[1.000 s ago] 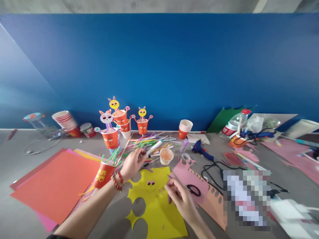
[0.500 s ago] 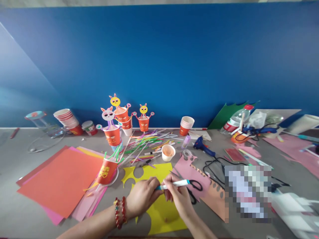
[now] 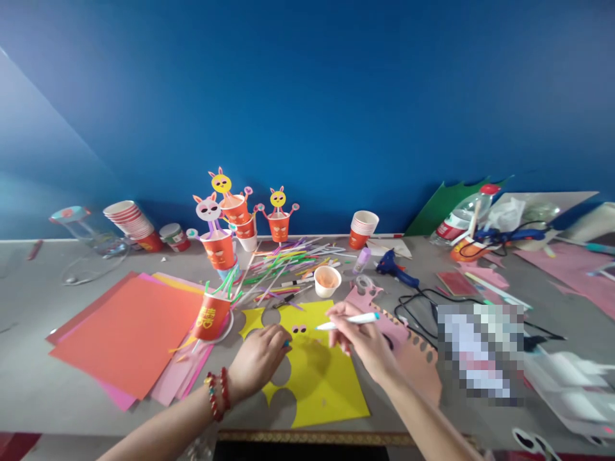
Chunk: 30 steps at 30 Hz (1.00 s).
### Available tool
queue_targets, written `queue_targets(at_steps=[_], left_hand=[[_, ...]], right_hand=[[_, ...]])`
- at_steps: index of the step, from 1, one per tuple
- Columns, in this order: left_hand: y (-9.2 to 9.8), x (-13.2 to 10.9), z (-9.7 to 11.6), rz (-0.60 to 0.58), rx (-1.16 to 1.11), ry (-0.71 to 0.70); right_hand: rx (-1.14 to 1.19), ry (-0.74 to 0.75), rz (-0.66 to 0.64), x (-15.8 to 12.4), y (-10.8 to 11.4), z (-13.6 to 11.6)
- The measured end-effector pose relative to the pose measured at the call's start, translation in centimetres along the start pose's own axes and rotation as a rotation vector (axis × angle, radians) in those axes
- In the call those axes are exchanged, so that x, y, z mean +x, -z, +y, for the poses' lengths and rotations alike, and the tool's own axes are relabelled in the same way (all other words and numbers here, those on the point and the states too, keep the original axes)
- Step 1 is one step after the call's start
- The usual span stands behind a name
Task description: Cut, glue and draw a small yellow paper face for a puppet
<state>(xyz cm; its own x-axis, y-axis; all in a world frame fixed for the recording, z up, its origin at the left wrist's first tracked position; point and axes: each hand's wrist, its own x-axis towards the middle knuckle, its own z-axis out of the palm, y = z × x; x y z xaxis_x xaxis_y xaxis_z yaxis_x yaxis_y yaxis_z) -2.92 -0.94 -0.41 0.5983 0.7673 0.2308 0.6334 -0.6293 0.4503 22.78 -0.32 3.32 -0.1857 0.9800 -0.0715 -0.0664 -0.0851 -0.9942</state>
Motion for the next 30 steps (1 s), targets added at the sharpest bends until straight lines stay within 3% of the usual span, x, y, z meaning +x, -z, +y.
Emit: queue_targets(at_steps=[2,6,14,21,30], left_hand=[[-0.1,0.5,-0.8,0.030,0.044,-0.021],[-0.1,0.9,-1.5,0.000,0.085,-0.064],[-1.1,1.3,-2.8,0.012,0.086,-0.208],[-0.6,0.8,-2.5,-0.028,0.113,-0.203],[-0.7,0.6,-2.4,-0.089,0.149,-0.204]], right_hand=[[-0.038,-0.003,-0.070,0.8,-1.2,1.4],[-0.128,0.039,-0.086,2.2,-2.1,2.8],[-0.160,0.133,0.059,3.6,-3.7,3.6],[-0.266,0.243,0.105,3.0,-3.2,5.3],[-0.391,0.282,0.008,3.0,-3.2,5.7]])
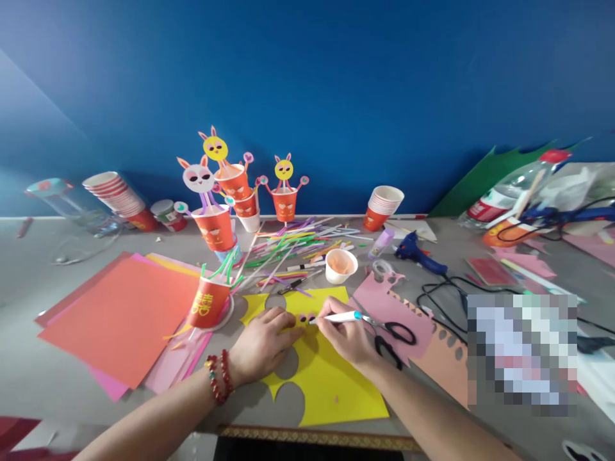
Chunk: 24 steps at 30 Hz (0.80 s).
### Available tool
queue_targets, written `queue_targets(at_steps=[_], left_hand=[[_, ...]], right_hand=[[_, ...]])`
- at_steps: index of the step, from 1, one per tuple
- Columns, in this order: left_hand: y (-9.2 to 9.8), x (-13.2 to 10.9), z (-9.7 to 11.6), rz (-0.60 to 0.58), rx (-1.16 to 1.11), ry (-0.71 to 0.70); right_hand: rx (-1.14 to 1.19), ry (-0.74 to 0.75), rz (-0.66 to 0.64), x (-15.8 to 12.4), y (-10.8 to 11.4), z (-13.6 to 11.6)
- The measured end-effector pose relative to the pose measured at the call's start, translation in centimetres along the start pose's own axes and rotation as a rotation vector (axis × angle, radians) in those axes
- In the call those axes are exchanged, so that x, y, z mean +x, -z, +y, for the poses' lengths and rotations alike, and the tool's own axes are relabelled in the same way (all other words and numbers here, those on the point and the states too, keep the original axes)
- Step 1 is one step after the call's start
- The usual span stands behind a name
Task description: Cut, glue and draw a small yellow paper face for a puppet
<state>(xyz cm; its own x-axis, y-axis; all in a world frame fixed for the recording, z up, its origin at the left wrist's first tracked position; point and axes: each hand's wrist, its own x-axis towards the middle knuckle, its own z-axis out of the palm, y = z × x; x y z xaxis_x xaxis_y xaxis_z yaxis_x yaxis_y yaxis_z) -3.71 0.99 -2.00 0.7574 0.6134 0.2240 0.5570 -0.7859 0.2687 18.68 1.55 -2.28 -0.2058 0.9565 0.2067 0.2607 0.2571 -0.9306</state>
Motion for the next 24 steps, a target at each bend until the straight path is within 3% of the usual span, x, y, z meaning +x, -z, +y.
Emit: queue_targets(at_steps=[24], left_hand=[[-0.37,-0.05,-0.30,-0.042,0.010,0.029]], right_hand=[[-0.153,-0.009,-0.045,0.26,-0.06,0.12]])
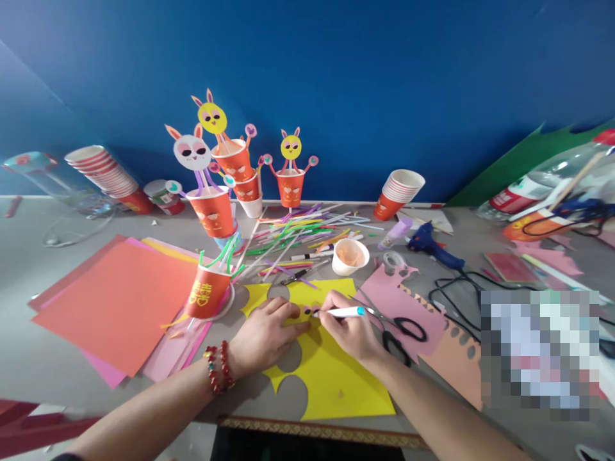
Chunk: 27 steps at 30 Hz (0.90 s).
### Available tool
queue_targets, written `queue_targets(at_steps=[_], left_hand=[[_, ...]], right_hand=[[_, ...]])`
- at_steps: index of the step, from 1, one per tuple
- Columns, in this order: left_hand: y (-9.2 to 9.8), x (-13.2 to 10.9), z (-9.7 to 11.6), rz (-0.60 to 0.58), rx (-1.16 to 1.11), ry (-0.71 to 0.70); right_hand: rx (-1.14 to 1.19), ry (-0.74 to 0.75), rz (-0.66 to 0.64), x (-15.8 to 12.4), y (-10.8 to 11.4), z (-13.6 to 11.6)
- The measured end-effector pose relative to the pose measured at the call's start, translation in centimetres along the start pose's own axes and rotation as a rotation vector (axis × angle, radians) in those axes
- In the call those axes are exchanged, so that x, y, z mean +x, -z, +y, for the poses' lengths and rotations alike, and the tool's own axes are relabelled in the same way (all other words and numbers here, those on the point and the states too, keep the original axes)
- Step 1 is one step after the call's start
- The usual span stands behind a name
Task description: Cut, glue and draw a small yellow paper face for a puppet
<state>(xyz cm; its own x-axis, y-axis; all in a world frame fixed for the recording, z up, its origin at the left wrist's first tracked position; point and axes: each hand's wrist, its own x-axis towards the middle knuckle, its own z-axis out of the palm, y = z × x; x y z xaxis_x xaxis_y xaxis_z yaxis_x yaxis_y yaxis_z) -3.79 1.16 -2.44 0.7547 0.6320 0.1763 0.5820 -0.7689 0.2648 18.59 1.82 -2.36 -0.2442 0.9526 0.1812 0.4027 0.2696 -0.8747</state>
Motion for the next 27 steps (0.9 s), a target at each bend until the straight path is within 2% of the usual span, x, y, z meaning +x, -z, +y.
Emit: queue_targets(at_steps=[27], left_hand=[[0.10,0.03,0.02,0.007,-0.001,-0.005]], right_hand=[[-0.045,0.031,-0.004,-0.06,-0.13,0.33]])
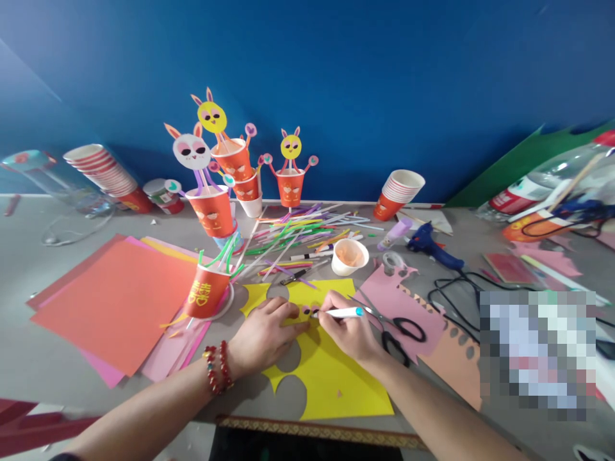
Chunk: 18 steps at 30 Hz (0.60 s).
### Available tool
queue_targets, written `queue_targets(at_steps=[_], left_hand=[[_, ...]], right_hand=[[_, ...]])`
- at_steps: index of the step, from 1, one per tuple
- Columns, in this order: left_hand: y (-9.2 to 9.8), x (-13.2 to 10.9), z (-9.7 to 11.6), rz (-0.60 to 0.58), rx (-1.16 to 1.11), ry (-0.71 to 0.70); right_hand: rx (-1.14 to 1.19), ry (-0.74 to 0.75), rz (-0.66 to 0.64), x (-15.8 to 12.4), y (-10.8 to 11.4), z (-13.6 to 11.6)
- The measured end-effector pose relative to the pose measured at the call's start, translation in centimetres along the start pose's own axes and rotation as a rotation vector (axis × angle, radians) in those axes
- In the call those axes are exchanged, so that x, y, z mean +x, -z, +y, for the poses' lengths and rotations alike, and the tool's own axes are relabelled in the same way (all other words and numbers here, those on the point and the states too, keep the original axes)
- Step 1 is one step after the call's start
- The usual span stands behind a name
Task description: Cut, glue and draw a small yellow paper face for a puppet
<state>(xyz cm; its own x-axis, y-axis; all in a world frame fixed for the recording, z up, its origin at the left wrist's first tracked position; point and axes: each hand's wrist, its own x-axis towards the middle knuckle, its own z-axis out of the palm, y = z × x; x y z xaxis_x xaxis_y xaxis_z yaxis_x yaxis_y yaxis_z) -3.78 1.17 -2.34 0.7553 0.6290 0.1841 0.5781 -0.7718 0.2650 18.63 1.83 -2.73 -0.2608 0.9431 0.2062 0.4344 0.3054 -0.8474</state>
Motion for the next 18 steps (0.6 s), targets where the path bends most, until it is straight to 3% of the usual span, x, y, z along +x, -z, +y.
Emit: queue_targets(at_steps=[18], left_hand=[[0.15,0.09,0.01,-0.002,-0.015,-0.006]], right_hand=[[-0.002,0.003,0.003,-0.03,0.10,-0.02]])
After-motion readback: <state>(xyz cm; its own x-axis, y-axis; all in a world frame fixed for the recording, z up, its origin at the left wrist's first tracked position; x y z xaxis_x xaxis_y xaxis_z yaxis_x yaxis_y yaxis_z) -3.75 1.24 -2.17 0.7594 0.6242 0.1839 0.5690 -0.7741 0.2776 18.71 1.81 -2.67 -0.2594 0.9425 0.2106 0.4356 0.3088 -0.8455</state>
